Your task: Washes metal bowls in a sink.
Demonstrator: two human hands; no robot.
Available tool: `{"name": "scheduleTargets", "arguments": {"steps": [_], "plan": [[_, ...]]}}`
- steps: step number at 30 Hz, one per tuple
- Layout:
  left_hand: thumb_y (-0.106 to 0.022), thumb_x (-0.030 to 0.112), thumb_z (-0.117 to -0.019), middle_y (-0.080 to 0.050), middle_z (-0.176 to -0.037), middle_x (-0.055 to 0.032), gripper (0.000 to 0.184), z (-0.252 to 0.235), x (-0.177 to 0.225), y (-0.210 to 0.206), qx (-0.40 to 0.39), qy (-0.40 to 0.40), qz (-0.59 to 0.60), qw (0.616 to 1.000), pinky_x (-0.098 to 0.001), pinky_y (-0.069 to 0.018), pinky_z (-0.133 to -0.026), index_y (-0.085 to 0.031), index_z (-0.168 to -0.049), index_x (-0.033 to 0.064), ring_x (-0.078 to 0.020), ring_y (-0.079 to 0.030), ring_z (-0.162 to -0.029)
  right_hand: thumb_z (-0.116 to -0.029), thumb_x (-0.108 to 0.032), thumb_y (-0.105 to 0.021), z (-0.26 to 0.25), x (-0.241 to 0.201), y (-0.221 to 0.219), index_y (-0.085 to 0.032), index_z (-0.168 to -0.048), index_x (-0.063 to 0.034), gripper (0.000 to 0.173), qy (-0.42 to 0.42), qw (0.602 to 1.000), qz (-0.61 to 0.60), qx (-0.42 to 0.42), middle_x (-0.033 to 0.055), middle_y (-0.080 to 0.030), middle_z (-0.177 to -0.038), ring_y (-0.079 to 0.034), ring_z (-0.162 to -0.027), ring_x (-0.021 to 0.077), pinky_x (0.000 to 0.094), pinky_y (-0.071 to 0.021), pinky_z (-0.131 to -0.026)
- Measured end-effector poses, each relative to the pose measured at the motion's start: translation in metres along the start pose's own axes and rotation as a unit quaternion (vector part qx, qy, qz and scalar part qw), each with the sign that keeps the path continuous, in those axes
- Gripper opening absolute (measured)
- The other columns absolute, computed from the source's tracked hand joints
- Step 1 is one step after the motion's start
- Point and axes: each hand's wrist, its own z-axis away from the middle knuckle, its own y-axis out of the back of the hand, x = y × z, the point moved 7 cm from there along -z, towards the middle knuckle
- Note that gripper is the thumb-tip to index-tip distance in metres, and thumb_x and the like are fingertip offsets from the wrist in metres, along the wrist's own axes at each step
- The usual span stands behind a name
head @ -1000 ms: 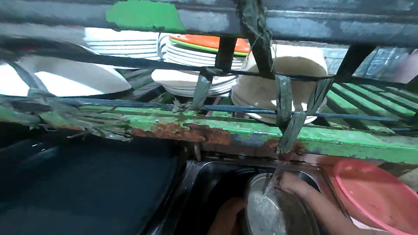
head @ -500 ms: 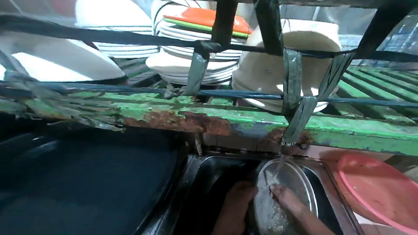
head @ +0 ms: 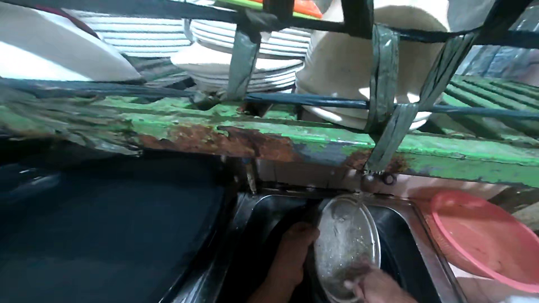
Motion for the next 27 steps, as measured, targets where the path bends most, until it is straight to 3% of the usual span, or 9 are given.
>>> {"name": "scheduleTargets", "arguments": {"steps": [2, 4, 7, 9, 13, 15, 18, 21, 27], "plan": [[-0.068, 0.013, -0.0956, -0.068, -0.106, -0.0135, 0.027, 0.005, -0.008, -0.008, -0.026, 0.015, -0.004, 1.000, -0.0394, -0.0573, -0.081, -0.063, -0.119, 0.0011, -0.0213, -0.066, -0.095, -0.1085, -0.032, -0.046, -0.025, 0.029, 0.015, -0.065, -0.136, -0.0084, 0.040, -0.076, 0.995, 0.017, -0.054, 0.0172, -0.060, -0.143, -0.050, -0.139, 0.0358, 0.0552, -0.0346, -0.120], [-0.068, 0.015, -0.0966, -0.068, -0.108, -0.0146, 0.029, 0.009, -0.012, -0.020, -0.041, 0.028, 0.008, 0.999, -0.0401, -0.0576, -0.082, -0.063, -0.121, 0.0005, -0.0223, -0.067, -0.097, -0.1066, -0.019, -0.050, -0.048, 0.040, 0.051, -0.064, -0.136, -0.0061, 0.035, -0.155, 0.976, -0.153, 0.027, 0.0162, -0.064, -0.136, -0.061, -0.127, 0.0295, 0.0494, -0.0465, -0.111], [-0.068, 0.012, -0.0965, -0.068, -0.104, -0.0141, 0.027, 0.012, -0.015, -0.030, -0.043, 0.036, 0.032, 0.998, -0.0381, -0.0579, -0.078, -0.062, -0.120, -0.0006, -0.0213, -0.067, -0.092, -0.1081, -0.005, -0.046, -0.065, 0.024, 0.097, -0.057, -0.125, 0.0034, 0.023, -0.190, 0.825, -0.520, 0.114, 0.0106, -0.068, -0.104, -0.069, -0.087, 0.0161, 0.0318, -0.0582, -0.081], [-0.067, 0.013, -0.0974, -0.068, -0.105, -0.0144, 0.026, 0.011, -0.019, -0.028, -0.043, 0.039, 0.036, 0.998, -0.0384, -0.0580, -0.079, -0.063, -0.120, -0.0007, -0.0215, -0.067, -0.092, -0.1087, -0.004, -0.043, -0.061, 0.007, 0.116, -0.055, -0.126, 0.0024, 0.022, -0.165, 0.778, -0.600, 0.084, 0.0100, -0.070, -0.102, -0.072, -0.086, 0.0169, 0.0321, -0.0613, -0.080], [-0.067, 0.015, -0.0978, -0.069, -0.105, -0.0137, 0.025, 0.012, -0.022, -0.013, -0.023, 0.055, 0.046, 0.997, -0.0397, -0.0581, -0.079, -0.064, -0.119, 0.0009, -0.0217, -0.067, -0.093, -0.1054, -0.004, -0.050, -0.018, 0.031, 0.171, -0.061, -0.123, 0.0054, 0.023, -0.135, 0.812, -0.449, 0.346, 0.0120, -0.071, -0.104, -0.069, -0.088, 0.0151, 0.0324, -0.0591, -0.082], [-0.066, 0.014, -0.0980, -0.068, -0.104, -0.0130, 0.026, 0.015, -0.020, -0.006, -0.014, 0.058, 0.055, 0.997, -0.0390, -0.0581, -0.078, -0.063, -0.119, 0.0008, -0.0209, -0.067, -0.093, -0.1055, -0.005, -0.051, 0.011, 0.035, 0.204, -0.062, -0.125, 0.0093, 0.027, -0.144, 0.856, -0.198, 0.456, 0.0219, -0.068, -0.119, -0.066, -0.110, 0.0283, 0.0439, -0.0533, -0.098], [-0.065, 0.012, -0.0980, -0.068, -0.103, -0.0128, 0.026, 0.017, -0.021, 0.003, -0.004, 0.049, 0.071, 0.996, -0.0377, -0.0584, -0.077, -0.061, -0.121, -0.0001, -0.0199, -0.067, -0.092, -0.1080, -0.011, -0.049, 0.020, 0.005, 0.249, -0.061, -0.130, 0.0112, 0.034, -0.280, 0.898, 0.015, 0.338, 0.0341, -0.060, -0.133, -0.055, -0.129, 0.0498, 0.0616, -0.0380, -0.111], [-0.065, 0.010, -0.0974, -0.069, -0.102, -0.0138, 0.027, 0.020, -0.020, 0.008, 0.009, 0.041, 0.093, 0.995, -0.0379, -0.0597, -0.076, -0.061, -0.121, -0.0009, -0.0208, -0.069, -0.090, -0.1100, -0.028, -0.047, 0.018, -0.004, 0.260, -0.060, -0.138, 0.0002, 0.041, -0.262, 0.932, 0.032, 0.247, 0.0258, -0.059, -0.140, -0.054, -0.133, 0.0425, 0.0602, -0.0385, -0.112], [-0.062, 0.007, -0.0978, -0.068, -0.100, -0.0150, 0.024, 0.042, -0.016, 0.012, 0.013, 0.038, 0.129, 0.991, -0.0390, -0.0601, -0.077, -0.059, -0.120, -0.0028, -0.0219, -0.069, -0.089, -0.1116, -0.028, -0.042, 0.024, -0.013, 0.263, -0.049, -0.148, -0.0015, 0.046, -0.305, 0.938, 0.068, 0.149, 0.0286, -0.052, -0.146, -0.050, -0.137, 0.0435, 0.0576, -0.0389, -0.112]]}}
